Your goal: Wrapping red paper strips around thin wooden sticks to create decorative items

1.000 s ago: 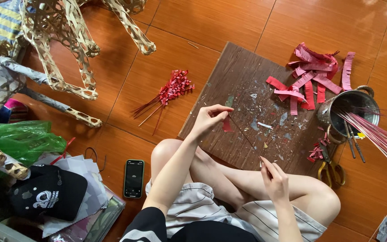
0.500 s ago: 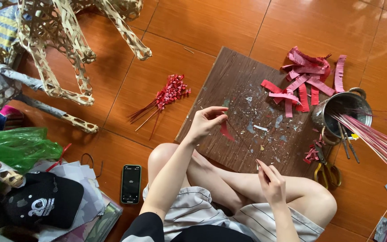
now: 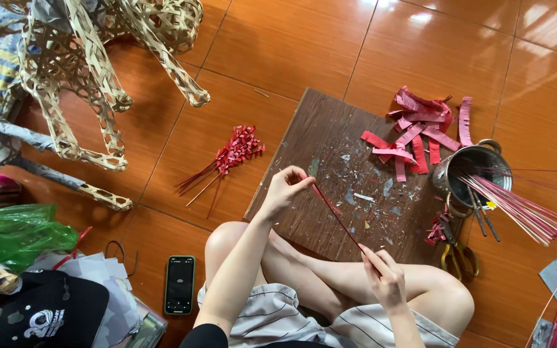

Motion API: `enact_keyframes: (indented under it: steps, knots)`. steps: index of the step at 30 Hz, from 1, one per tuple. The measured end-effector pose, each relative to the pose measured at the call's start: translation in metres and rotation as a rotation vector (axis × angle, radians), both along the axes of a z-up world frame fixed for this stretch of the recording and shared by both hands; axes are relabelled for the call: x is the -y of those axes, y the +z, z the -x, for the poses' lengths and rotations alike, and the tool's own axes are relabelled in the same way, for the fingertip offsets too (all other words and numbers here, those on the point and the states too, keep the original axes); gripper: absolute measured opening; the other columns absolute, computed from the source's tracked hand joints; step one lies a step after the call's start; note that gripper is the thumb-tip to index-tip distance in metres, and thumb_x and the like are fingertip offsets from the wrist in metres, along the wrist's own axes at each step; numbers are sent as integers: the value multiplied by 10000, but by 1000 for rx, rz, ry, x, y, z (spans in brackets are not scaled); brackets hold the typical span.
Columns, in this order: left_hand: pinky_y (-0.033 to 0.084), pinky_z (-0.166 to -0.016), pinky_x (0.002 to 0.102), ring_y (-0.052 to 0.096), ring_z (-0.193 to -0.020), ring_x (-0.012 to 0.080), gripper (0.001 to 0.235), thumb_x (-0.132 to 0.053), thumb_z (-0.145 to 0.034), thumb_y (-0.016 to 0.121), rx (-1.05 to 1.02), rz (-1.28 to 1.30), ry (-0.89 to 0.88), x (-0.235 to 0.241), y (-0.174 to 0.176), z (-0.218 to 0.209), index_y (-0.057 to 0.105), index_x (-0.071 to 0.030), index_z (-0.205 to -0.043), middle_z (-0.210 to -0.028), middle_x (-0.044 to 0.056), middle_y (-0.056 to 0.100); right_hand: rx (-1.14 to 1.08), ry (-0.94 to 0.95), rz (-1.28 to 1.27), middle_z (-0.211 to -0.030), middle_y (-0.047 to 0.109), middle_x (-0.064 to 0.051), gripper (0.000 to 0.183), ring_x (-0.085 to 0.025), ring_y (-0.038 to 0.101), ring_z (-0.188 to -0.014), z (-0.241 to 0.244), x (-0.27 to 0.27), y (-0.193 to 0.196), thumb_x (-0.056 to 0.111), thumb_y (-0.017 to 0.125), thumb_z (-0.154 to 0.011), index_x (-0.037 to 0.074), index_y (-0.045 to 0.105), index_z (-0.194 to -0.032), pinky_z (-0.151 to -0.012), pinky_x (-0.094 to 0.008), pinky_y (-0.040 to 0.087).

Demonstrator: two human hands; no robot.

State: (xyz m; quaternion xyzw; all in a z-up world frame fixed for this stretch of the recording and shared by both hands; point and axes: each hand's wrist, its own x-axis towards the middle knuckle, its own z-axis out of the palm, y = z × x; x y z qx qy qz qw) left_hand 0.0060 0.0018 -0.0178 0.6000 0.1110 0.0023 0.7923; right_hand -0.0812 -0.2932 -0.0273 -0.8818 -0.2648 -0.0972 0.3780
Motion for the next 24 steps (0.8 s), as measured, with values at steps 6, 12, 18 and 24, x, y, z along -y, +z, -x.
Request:
enact_keyframes:
  steps: [6, 12, 18, 24]
  knots:
    - [433, -611, 172, 585, -667, 50, 115, -156, -862, 735, -113, 73, -33, -1, 8, 1, 743, -54, -914, -761, 30, 709, 25, -8, 27, -786, 527, -11, 273, -101, 461, -559, 1, 3, -9, 87, 619, -916, 51, 678, -1180, -545, -269, 429]
    - [448, -669, 202, 587, -675, 60, 131, -192, -857, 730, -48, 4, -35, 1, 9, 2, 749, -65, -830, -706, 15, 693, 52, -81, 34, -780, 492, -10, 278, -98, 431, -561, 2, -2, -16, 103, 635, -908, 65, 684, -1179, -554, -281, 416]
    - [466, -739, 204, 605, -724, 65, 197, -189, -847, 736, -59, 103, 10, 1, -14, 0, 758, -19, -945, -756, 28, 705, -415, -184, -126, -832, 623, -8, 282, -93, 575, -688, 5, -5, -25, 207, 595, -917, 65, 731, -1119, -636, -235, 448]
    - [491, -692, 187, 607, -682, 94, 176, -98, -862, 714, -88, 434, 2, 2, -17, 2, 698, 55, -947, -746, 82, 664, -565, -190, -239, -824, 660, -22, 241, -76, 540, -561, 3, -11, -20, 161, 578, -923, 10, 759, -970, -552, -213, 446]
